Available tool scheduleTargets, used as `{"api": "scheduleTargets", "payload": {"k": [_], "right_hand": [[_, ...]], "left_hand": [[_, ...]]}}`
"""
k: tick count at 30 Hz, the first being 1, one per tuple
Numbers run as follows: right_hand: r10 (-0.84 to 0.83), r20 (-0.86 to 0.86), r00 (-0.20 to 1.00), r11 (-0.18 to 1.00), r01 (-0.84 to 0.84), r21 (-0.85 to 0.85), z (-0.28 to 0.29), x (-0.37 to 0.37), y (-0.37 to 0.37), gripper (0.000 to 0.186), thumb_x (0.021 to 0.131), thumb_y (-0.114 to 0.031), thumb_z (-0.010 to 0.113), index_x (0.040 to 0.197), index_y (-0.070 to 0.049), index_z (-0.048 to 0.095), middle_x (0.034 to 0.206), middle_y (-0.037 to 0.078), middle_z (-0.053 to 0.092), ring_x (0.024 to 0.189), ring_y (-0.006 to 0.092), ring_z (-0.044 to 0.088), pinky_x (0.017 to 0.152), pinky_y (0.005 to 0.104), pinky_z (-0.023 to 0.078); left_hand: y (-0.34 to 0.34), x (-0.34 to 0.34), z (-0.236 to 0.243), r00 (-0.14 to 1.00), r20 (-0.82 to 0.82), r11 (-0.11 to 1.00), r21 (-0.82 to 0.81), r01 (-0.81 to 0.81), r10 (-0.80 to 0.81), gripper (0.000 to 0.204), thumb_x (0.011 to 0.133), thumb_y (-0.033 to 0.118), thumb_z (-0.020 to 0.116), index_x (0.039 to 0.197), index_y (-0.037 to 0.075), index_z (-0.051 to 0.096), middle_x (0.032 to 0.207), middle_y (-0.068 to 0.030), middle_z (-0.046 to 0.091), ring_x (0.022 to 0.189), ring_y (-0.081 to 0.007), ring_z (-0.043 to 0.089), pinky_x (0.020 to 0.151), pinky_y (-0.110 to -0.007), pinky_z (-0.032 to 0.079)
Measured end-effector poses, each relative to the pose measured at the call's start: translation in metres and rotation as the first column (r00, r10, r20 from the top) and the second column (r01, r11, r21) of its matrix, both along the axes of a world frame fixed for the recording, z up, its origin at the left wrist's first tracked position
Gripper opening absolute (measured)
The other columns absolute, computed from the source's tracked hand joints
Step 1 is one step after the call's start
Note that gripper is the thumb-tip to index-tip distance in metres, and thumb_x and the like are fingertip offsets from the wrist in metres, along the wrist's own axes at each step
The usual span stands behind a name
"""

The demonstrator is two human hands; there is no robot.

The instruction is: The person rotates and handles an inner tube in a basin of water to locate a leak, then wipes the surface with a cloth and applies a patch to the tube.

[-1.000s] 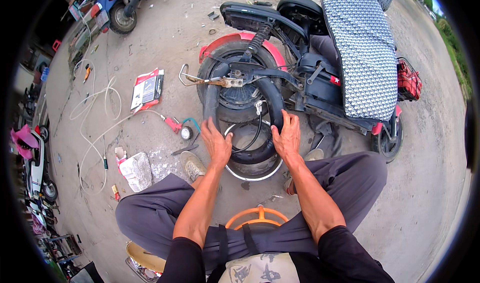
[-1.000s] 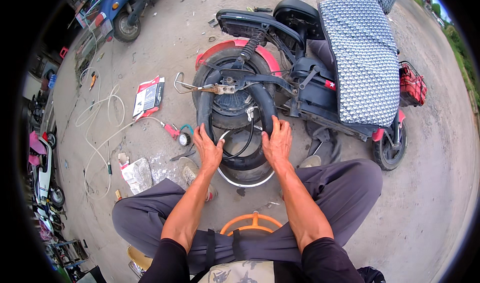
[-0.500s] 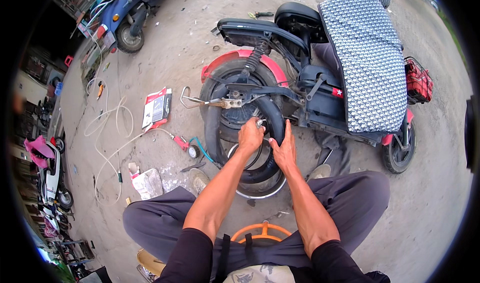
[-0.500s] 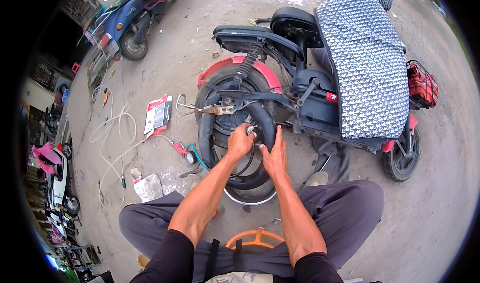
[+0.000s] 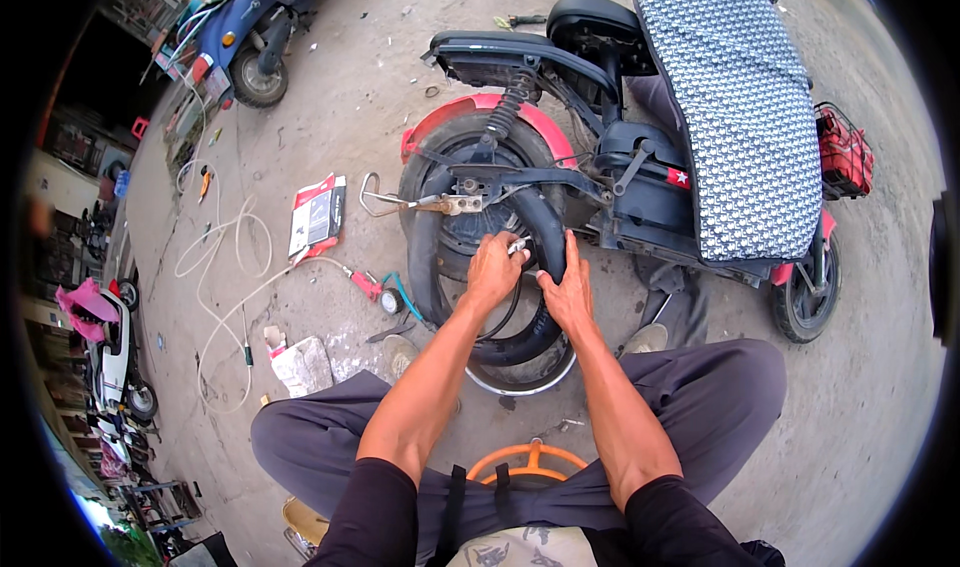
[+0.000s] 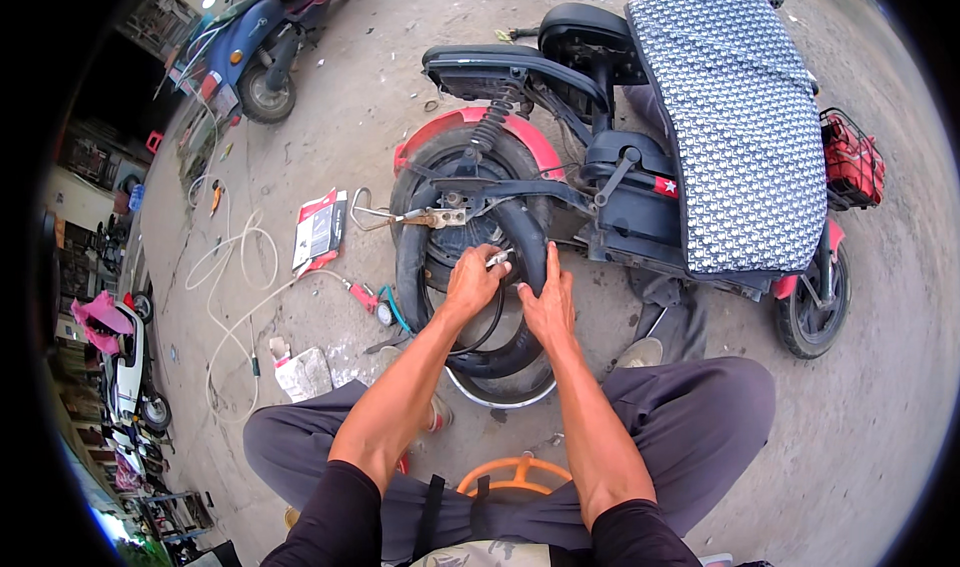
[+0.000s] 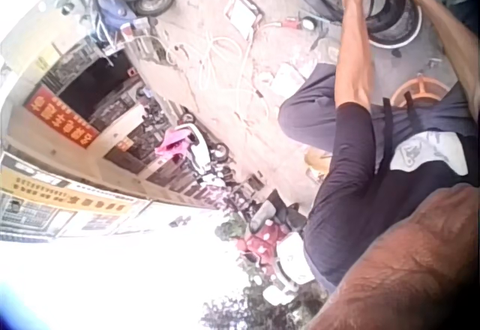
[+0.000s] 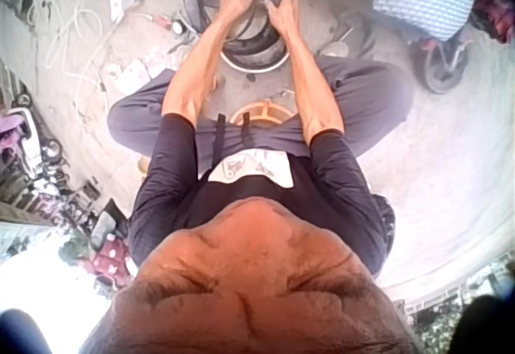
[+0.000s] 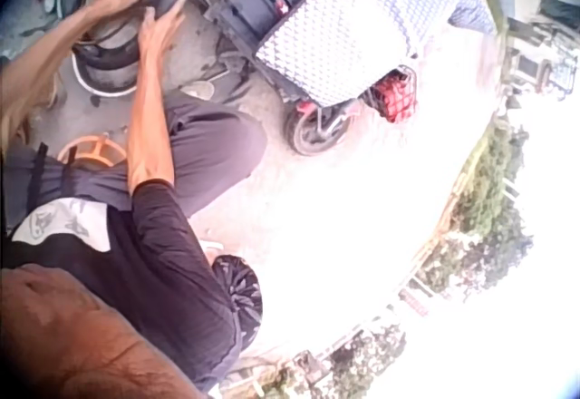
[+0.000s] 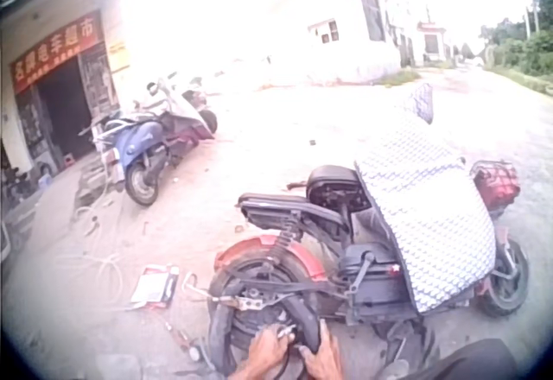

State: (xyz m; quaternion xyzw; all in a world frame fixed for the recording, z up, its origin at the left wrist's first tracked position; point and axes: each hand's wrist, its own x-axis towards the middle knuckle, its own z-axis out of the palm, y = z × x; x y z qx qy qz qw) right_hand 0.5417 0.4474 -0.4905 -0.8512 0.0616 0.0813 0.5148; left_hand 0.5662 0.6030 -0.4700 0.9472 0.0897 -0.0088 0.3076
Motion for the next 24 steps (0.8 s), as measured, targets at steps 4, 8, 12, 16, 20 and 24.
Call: {"api": "scheduleTargets", "payload": {"k": [4,8,12,16,20,24], "right_hand": [[-0.003,0.003,1.000,1.000,0.003,-0.009,0.004,0.000,0.003,0.089,0.088,-0.027,0.069,0.161,-0.022,0.018,0.125,0.027,0.052,0.109,0.0457,0.060,0.094,0.0501,0.049],[0.024,-0.067,0.997,0.998,-0.029,-0.064,0.004,0.004,0.003,0.089,0.088,-0.033,0.069,0.160,-0.022,0.018,0.125,0.027,0.054,0.113,0.0457,0.059,0.096,0.0501,0.048],[0.007,-0.016,1.000,1.000,-0.007,-0.009,-0.008,0.008,0.000,0.090,0.087,-0.035,0.069,0.160,-0.017,0.019,0.128,0.029,0.055,0.115,0.0463,0.058,0.098,0.0502,0.047],[0.045,-0.075,0.996,0.999,-0.043,0.022,0.001,0.007,0.007,0.089,0.087,-0.034,0.068,0.159,-0.014,0.019,0.129,0.031,0.055,0.117,0.0475,0.057,0.100,0.0504,0.046],[0.033,-0.073,0.997,0.999,-0.033,-0.005,-0.002,0.012,0.005,0.088,0.087,-0.033,0.067,0.159,-0.011,0.021,0.129,0.033,0.056,0.119,0.0484,0.056,0.101,0.0507,0.045],[0.030,-0.111,0.993,0.999,-0.034,-0.029,0.000,0.013,0.000,0.086,0.088,-0.033,0.067,0.158,-0.010,0.022,0.130,0.033,0.055,0.120,0.0483,0.056,0.102,0.0503,0.044]], "left_hand": [[0.004,0.000,-0.012,1.000,-0.010,0.986,-0.165,-0.011,0.009,0.032,0.090,0.018,0.065,0.115,-0.002,0.064,0.098,-0.0231,0.071,0.090,-0.0361,0.072,0.084,-0.043,0.055],[-0.003,-0.003,-0.014,0.979,-0.168,0.858,-0.480,-0.182,0.114,0.029,0.093,0.010,0.060,0.118,-0.004,0.054,0.090,-0.0192,0.069,0.083,-0.0239,0.072,0.069,-0.034,0.058],[-0.015,-0.004,-0.015,0.956,-0.228,0.680,-0.673,-0.291,0.183,0.029,0.094,0.007,0.058,0.120,-0.003,0.051,0.093,-0.0147,0.068,0.080,-0.0208,0.070,0.067,-0.031,0.059],[-0.006,-0.010,-0.050,0.979,0.021,0.819,-0.551,-0.159,0.205,0.028,0.094,0.006,0.059,0.119,-0.003,0.051,0.095,-0.0134,0.068,0.081,-0.0196,0.069,0.066,-0.030,0.057],[-0.014,-0.009,-0.051,0.955,0.223,0.885,-0.460,-0.075,0.197,0.027,0.094,0.007,0.062,0.118,0.000,0.052,0.090,-0.0084,0.065,0.072,-0.0151,0.063,0.060,-0.027,0.051],[-0.032,-0.011,-0.016,0.923,-0.205,0.401,-0.854,-0.332,0.326,0.026,0.094,0.008,0.062,0.118,0.005,0.053,0.084,-0.0025,0.060,0.063,-0.0074,0.051,0.051,-0.024,0.041]]}}
